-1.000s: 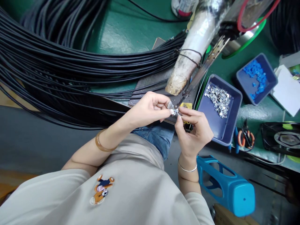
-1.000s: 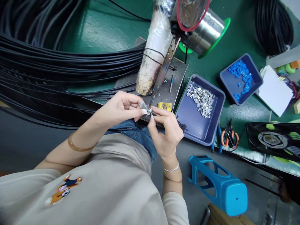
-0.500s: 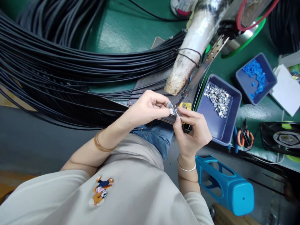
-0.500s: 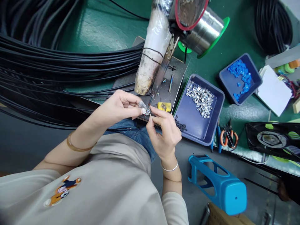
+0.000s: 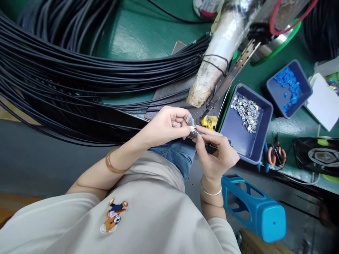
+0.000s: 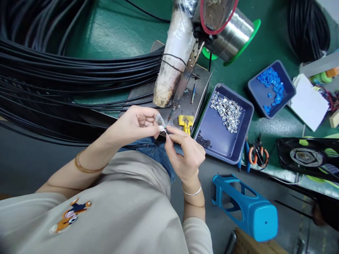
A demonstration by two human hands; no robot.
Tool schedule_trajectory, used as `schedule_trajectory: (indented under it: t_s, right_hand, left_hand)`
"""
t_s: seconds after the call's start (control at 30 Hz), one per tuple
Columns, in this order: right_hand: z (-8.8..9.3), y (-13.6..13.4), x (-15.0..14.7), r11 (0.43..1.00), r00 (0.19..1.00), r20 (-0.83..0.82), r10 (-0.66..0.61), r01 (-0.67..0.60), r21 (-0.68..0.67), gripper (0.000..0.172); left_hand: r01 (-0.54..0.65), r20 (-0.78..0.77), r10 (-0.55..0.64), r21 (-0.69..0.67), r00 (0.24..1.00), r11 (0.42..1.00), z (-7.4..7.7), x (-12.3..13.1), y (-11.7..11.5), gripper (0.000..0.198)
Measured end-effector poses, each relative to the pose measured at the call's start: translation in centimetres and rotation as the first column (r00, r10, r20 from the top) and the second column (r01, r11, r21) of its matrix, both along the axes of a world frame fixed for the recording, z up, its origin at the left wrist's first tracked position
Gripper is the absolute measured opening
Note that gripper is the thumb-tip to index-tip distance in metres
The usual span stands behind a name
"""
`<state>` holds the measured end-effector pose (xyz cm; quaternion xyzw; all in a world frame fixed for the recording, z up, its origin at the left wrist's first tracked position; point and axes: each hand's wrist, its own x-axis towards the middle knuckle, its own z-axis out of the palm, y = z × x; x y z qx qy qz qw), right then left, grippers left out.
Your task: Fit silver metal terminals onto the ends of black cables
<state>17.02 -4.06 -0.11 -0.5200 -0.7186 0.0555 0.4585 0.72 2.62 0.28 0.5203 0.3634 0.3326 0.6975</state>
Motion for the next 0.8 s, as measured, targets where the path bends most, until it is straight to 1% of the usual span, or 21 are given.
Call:
schedule_trajectory:
  t_s: [0.07,0.2,0.3,0.37,0.47,0.5,0.57,0.67,0.8]
  right_hand:
    - [0.1,0.0,0.0,1.000,0.999,0.049,-0.001,0.000,0.020,0.018]
    - [0.2,0.0,0.1,0.991,0.983,0.182,0.004,-0.028,0.127,0.022]
    - [0.2,0.2,0.3,0.987,0.987,0.161,-0.023,-0.004,0.162,0.023]
    - [0.1,0.3,0.3,0.989,0.989,0.134,-0.057,0.038,0.143,0.021]
    - [-0.3,0.5,0.1,0.994,0.992,0.112,-0.059,0.048,0.097,0.019]
    - [-0.4,0.5,0.0,0.993,0.992,0.111,-0.061,0.050,0.104,0.020]
    - [-0.8,0.6,-0.2,0.985,0.988,0.124,-0.091,0.071,0.160,0.021]
    - [-1.2,0.5,-0.4,0.966,0.980,0.142,-0.138,0.102,0.238,0.022]
    - [-1.4,0.6,-0.4,0.963,0.977,0.151,-0.151,0.111,0.247,0.023]
  left_hand:
    - [-0.015,0.012,0.015,-0.010,1.000,1.000,-0.1,-0.1,0.0,0.006]
    - [-0.033,0.034,0.032,0.012,0.999,0.999,-0.3,-0.1,-0.2,0.005]
    - [-0.045,0.043,0.043,0.045,0.998,0.998,-0.5,-0.1,-0.4,0.005]
    - [-0.052,0.043,0.049,0.060,0.998,0.997,-0.4,0.0,-0.5,0.006]
    - [-0.048,0.036,0.046,0.074,0.998,0.996,-0.3,0.1,-0.5,0.010]
    - [-0.047,0.035,0.044,0.078,0.998,0.996,-0.2,0.1,-0.5,0.011]
    - [-0.045,0.026,0.044,0.076,0.999,0.996,-0.1,0.2,-0.5,0.013]
    - [-0.039,0.008,0.039,0.047,0.999,0.998,-0.1,0.4,-0.3,0.009]
    - [0.013,-0.020,-0.012,0.033,1.000,0.999,0.1,0.5,0.0,0.010]
